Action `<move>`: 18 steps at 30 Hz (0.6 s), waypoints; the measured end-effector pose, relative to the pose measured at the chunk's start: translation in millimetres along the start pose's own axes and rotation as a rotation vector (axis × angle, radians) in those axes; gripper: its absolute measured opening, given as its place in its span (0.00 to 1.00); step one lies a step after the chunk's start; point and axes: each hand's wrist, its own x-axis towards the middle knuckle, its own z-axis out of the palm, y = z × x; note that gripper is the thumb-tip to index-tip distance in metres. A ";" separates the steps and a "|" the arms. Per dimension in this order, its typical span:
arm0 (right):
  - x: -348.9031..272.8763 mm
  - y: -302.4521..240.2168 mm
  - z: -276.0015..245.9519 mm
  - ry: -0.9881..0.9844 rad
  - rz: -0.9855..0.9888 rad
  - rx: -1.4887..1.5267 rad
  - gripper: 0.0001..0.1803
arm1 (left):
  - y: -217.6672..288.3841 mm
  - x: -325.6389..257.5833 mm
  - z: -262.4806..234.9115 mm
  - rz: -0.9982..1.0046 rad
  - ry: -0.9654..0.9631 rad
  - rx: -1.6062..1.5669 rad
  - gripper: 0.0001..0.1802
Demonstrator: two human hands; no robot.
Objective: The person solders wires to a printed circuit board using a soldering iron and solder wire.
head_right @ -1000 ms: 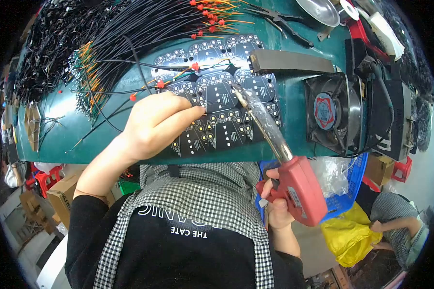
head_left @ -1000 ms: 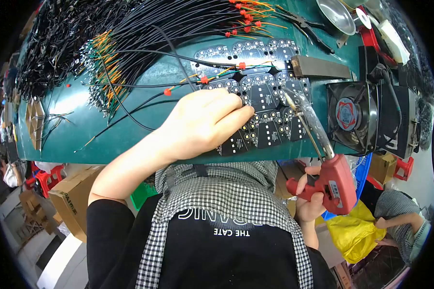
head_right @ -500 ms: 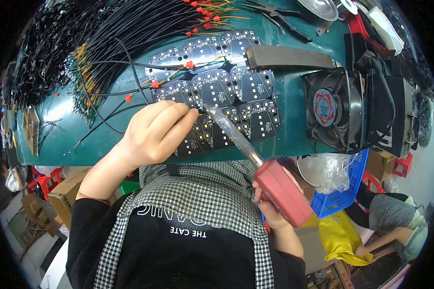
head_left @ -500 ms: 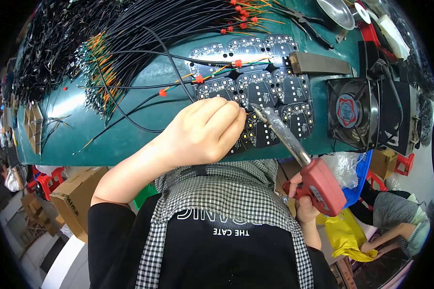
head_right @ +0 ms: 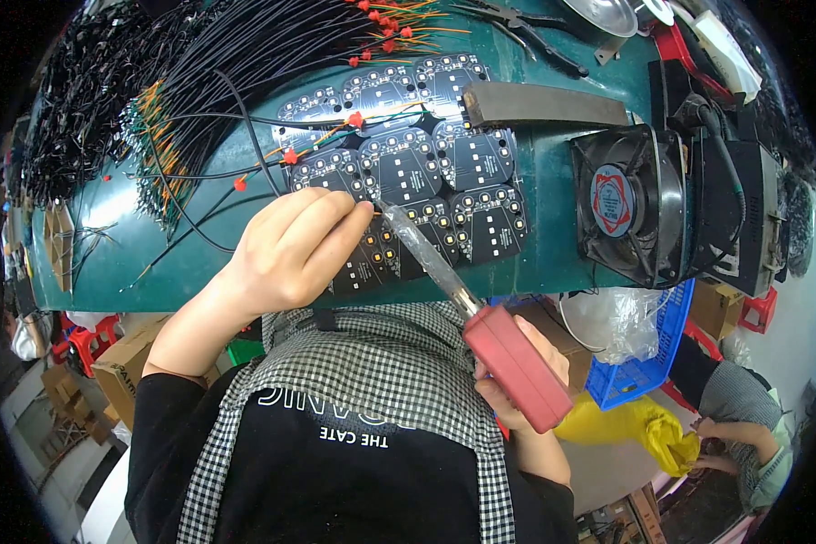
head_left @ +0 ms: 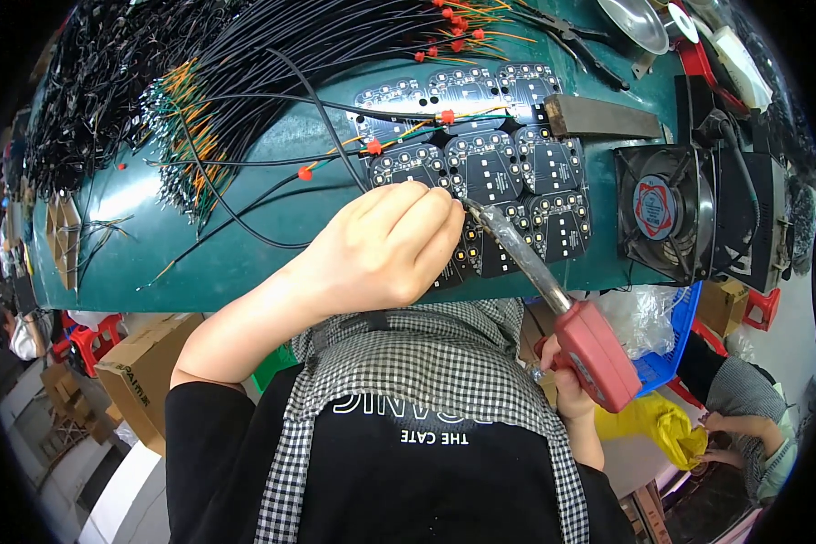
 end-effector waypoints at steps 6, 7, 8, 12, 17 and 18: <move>22.6 -37.0 16.3 0.067 0.128 0.259 0.41 | 2.7 1.1 -4.4 -0.048 -0.056 -0.026 0.15; 23.4 -38.9 16.7 0.063 0.130 0.269 0.40 | 3.0 1.8 -5.9 -0.083 -0.086 -0.057 0.14; 23.1 -38.9 16.5 0.064 0.130 0.269 0.40 | 1.3 1.5 -5.4 -0.082 -0.085 -0.058 0.14; 24.8 -40.8 18.0 0.063 0.093 0.276 0.39 | 0.4 4.2 -6.5 -0.362 0.031 -0.313 0.11; 28.5 -40.4 18.0 0.024 0.114 0.293 0.39 | 1.5 4.9 -5.7 -0.440 0.057 -0.264 0.09; 26.9 -39.5 17.3 0.058 0.162 0.330 0.42 | 0.5 4.4 -5.6 -0.440 0.058 -0.264 0.09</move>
